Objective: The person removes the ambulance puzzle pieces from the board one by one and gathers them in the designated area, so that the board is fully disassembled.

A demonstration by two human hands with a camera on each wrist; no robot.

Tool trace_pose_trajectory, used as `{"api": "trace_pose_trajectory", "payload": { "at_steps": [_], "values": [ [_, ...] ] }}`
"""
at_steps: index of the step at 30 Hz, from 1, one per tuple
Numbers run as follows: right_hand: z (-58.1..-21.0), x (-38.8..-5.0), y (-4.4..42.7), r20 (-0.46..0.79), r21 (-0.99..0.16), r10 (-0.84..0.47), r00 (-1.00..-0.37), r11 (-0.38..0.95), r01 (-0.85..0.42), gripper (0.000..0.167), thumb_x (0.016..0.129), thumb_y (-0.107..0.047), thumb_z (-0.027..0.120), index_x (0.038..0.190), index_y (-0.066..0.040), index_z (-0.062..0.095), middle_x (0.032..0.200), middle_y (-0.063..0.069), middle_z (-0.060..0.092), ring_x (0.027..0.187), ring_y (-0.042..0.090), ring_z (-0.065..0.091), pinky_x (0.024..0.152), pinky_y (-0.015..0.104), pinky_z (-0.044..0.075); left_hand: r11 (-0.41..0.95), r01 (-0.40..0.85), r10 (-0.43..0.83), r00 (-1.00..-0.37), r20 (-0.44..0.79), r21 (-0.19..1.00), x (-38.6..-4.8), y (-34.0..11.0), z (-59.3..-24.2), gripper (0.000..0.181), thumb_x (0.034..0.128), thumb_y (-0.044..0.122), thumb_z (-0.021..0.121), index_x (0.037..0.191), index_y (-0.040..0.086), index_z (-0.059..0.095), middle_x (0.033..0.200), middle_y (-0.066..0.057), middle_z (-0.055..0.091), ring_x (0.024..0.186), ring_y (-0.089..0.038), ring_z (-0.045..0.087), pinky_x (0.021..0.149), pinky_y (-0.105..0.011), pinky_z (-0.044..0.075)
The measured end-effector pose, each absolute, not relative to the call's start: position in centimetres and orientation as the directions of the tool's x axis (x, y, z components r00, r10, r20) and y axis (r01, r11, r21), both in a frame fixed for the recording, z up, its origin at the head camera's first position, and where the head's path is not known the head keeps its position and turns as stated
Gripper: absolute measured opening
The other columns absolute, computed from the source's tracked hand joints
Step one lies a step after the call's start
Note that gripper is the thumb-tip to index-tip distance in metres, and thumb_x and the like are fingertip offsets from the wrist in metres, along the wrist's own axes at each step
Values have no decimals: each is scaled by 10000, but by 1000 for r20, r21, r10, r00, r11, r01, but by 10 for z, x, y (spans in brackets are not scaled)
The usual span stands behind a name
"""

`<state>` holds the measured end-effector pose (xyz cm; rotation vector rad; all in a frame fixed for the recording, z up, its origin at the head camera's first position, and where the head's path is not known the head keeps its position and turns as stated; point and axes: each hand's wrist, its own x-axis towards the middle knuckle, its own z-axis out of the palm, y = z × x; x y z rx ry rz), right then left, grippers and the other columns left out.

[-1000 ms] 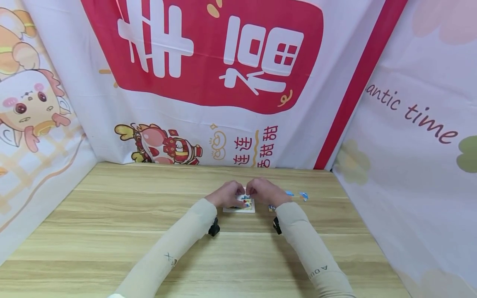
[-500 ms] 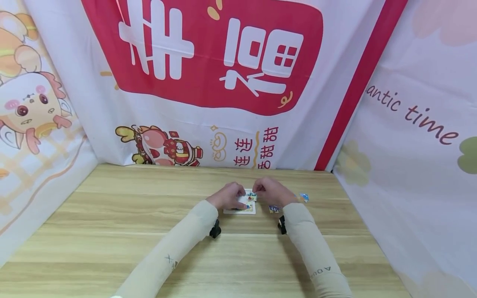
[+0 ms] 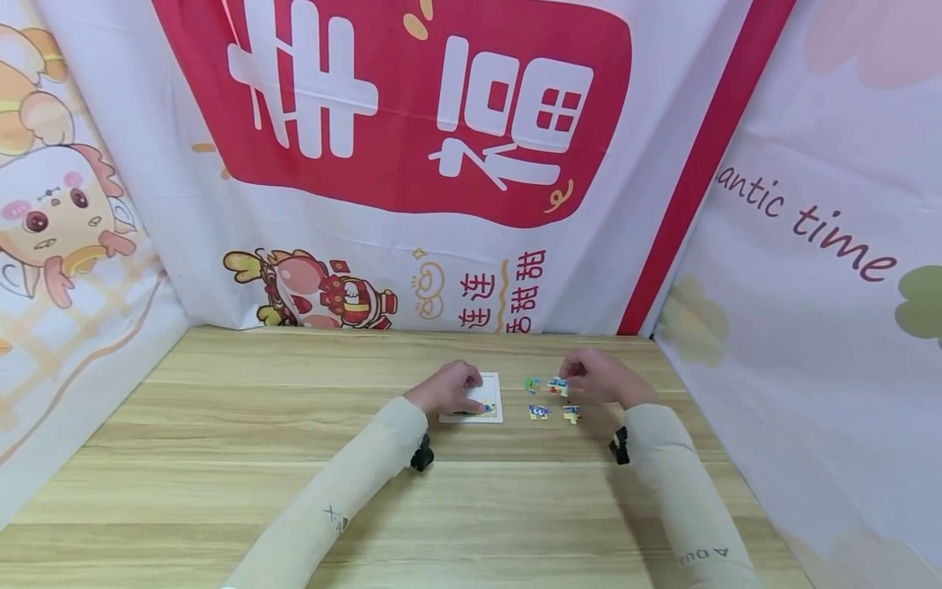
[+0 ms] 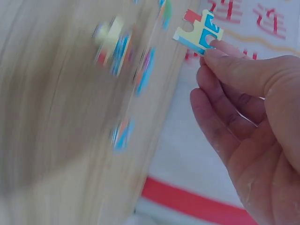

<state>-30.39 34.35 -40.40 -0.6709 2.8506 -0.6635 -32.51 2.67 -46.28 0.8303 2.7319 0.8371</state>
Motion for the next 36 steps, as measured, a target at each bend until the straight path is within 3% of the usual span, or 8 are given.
{"api": "trace_pose_trajectory", "payload": {
  "at_steps": [9,21,27,36],
  "values": [
    [-401,-288,400,-8,-381,-431,-903,836,-395,83,949,15,732,917,-59,751,904,47,753,871,140,659,775,267,576,687,461,554,-833,6,561,-326,25,-464,461,872,229,886,1220,-21,717,1241,-138,714,1167,-251,640,1095,-403,522],
    [-410,-281,416,-195,-444,-398,-897,851,-281,121,942,26,726,962,-72,794,956,69,769,900,241,654,773,277,591,687,453,552,-834,-4,568,-328,26,-467,468,871,251,887,1227,-1,716,1240,-116,711,1166,-237,637,1097,-400,522],
    [-420,-283,414,-129,-417,-423,-897,844,-338,111,920,45,725,931,-47,786,935,88,779,869,145,645,763,248,569,688,463,557,-830,2,558,-328,26,-467,468,867,248,891,1221,-6,719,1229,-122,713,1145,-234,636,1088,-395,524],
    [-430,-284,411,-95,-385,-419,-903,852,-354,114,922,46,731,891,-56,769,903,68,774,851,138,634,780,315,575,688,447,549,-836,-8,572,-325,25,-463,469,872,244,886,1229,-6,714,1234,-117,707,1142,-232,631,1087,-400,522]
  ]
}}
